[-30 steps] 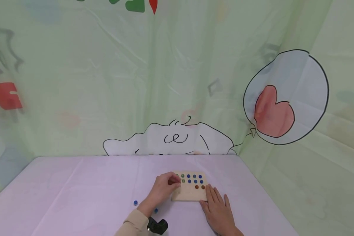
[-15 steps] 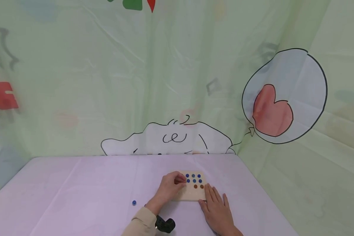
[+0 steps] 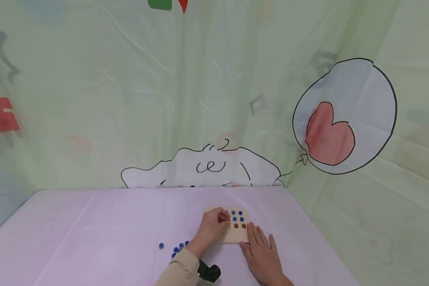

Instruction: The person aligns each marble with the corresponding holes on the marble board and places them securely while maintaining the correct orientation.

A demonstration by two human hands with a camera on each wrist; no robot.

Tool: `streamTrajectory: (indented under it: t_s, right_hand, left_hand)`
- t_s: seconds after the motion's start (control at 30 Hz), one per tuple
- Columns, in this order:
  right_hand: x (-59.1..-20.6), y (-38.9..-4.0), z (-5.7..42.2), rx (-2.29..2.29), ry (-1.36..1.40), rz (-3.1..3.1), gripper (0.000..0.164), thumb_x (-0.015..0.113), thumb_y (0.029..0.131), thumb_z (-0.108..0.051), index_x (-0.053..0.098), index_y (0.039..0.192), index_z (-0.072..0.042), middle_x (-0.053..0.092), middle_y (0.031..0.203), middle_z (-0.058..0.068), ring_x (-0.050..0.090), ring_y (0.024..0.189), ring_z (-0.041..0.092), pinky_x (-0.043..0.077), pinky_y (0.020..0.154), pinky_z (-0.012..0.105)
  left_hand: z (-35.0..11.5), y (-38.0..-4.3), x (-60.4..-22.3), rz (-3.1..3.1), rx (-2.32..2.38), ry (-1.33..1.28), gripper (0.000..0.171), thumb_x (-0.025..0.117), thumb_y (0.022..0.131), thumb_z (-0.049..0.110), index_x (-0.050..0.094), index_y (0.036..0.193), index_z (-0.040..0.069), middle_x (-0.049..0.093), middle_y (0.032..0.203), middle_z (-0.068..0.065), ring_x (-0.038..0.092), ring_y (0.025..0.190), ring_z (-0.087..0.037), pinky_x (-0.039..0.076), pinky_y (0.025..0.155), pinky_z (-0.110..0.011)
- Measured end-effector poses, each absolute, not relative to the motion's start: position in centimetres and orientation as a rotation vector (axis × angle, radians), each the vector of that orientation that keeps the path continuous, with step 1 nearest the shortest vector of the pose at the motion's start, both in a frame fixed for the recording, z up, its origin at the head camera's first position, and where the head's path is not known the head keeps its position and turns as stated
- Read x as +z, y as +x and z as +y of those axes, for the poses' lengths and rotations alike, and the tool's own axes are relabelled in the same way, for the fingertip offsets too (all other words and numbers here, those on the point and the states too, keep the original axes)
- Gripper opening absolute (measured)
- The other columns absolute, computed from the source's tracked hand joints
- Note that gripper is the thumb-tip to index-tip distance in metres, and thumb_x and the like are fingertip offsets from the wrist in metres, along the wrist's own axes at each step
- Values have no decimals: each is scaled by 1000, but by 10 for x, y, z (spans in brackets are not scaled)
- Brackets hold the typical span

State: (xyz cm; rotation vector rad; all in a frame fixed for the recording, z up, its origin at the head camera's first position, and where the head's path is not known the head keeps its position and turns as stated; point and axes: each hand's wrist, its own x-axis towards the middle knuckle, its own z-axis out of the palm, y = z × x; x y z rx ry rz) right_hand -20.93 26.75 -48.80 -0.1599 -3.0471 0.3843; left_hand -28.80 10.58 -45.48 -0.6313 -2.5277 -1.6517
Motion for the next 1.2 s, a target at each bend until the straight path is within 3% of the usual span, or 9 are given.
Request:
streamTrajectory:
  t_s: [0.53,1.2]
  right_hand:
    - [-489,-212,266,376,-147,-3026,71,46,102,-43,23,156,-3,25,163,16,20,150,40,3,119,65]
    - [-490,-210,269,356,-141,-3029,72,46,102,-45,25,155,-1,28,161,18,23,149,41,5,117,67]
  left_hand:
    - [111,-289,-461,-2500,-1592,-618,18,74,79,-7,67,90,5,68,80,-1,56,72,-2,50,67,-17]
    - [101,-281,-452,-2497,-1586,-662,11,73,85,-1,69,94,4,71,85,-4,63,78,-5,53,71,-19]
